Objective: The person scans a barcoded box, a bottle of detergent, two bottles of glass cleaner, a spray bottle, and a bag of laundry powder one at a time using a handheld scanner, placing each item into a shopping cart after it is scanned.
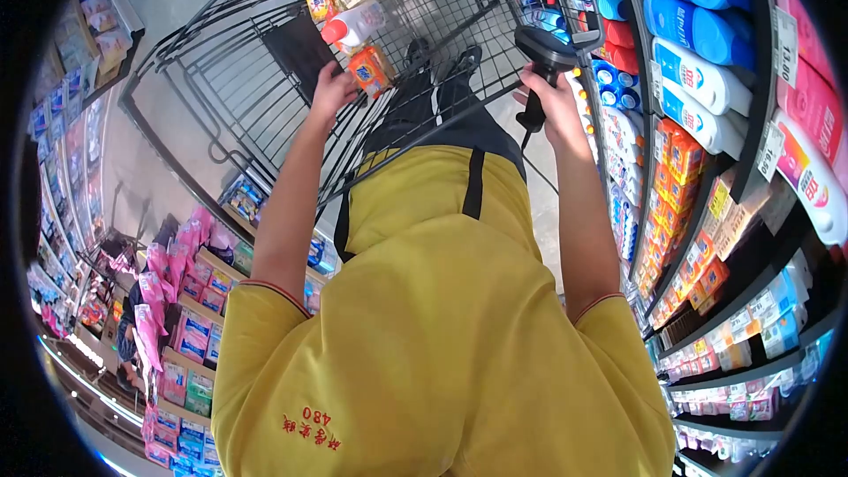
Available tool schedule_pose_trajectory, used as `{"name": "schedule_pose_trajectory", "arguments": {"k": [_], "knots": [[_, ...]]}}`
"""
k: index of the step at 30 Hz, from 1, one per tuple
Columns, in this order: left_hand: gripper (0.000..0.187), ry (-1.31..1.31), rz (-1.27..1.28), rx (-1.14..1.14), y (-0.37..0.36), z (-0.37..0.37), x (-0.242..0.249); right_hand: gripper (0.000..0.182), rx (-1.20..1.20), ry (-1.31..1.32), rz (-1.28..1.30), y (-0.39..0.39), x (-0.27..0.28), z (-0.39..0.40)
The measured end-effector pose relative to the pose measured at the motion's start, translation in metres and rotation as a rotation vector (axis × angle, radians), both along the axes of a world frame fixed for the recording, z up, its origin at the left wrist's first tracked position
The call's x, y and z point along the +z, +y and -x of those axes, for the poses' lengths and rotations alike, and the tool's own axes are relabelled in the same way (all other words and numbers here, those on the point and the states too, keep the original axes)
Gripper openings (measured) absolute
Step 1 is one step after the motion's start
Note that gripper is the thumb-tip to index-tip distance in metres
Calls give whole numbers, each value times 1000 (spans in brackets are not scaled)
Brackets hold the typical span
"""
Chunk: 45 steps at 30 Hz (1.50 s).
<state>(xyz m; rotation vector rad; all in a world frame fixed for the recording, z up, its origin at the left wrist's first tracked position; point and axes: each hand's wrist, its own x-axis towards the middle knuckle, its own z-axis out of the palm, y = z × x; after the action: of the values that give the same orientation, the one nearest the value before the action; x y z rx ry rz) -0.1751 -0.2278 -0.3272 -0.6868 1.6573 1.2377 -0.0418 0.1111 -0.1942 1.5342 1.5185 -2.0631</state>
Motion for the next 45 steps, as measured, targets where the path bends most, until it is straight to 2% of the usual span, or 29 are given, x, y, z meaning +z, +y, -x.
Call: {"name": "schedule_pose_trajectory", "arguments": {"k": [2,4,6,10,12,13,15,19,20,21,24,26,28,30,34,35,36,38,40,42,43,45], "knots": [[65,8,-57,-314,-21,-18,-16,24,61,-4,44,6,-7,0],[54,205,-150,-430,-32,-49,-21,24,76,-27,46,9,-8,6],[45,342,-110,-616,-19,-58,35,24,62,-7,40,9,-5,13],[38,471,-199,-809,-2,-69,77,21,25,110,37,12,-28,15],[39,611,-121,-847,5,-65,84,21,6,122,2,9,-27,22],[39,648,-160,-871,10,-58,93,22,30,144,44,11,-27,24],[42,829,90,-1052,19,-43,113,22,14,192,84,14,-31,28],[38,994,-32,-1040,29,-38,121,14,11,291,130,11,-31,31],[37,858,91,-1206,33,-38,124,21,39,316,108,11,-40,30],[35,711,222,-1362,34,-39,126,21,65,354,112,10,-41,28],[33,789,269,-1348,29,-39,125,20,30,359,67,2,-12,18],[34,808,286,-1377,25,-36,117,21,43,456,143,10,-2,4],[36,818,307,-1393,18,-37,110,27,16,513,113,20,15,-15],[36,796,378,-1398,17,-35,111,35,36,446,-11,41,38,-37],[35,767,399,-1323,13,-35,105,39,-34,378,-136,88,63,-88],[36,834,371,-1311,12,-34,99,40,-81,370,-204,93,93,-95],[36,845,385,-1308,23,-31,109,41,-127,361,-271,98,121,-102],[39,815,299,-1231,73,-31,151,44,-158,455,-469,117,125,-116],[42,914,116,-1146,129,-31,194,51,-210,551,-566,127,153,-124],[44,1071,-74,-1107,183,-25,219,46,-251,634,-751,129,199,-123],[43,1053,-211,-1063,214,-26,240,46,-248,641,-749,135,210,-123],[41,1049,-439,-1002,275,-35,289,75,-117,597,-1161,150,224,-121]]}}
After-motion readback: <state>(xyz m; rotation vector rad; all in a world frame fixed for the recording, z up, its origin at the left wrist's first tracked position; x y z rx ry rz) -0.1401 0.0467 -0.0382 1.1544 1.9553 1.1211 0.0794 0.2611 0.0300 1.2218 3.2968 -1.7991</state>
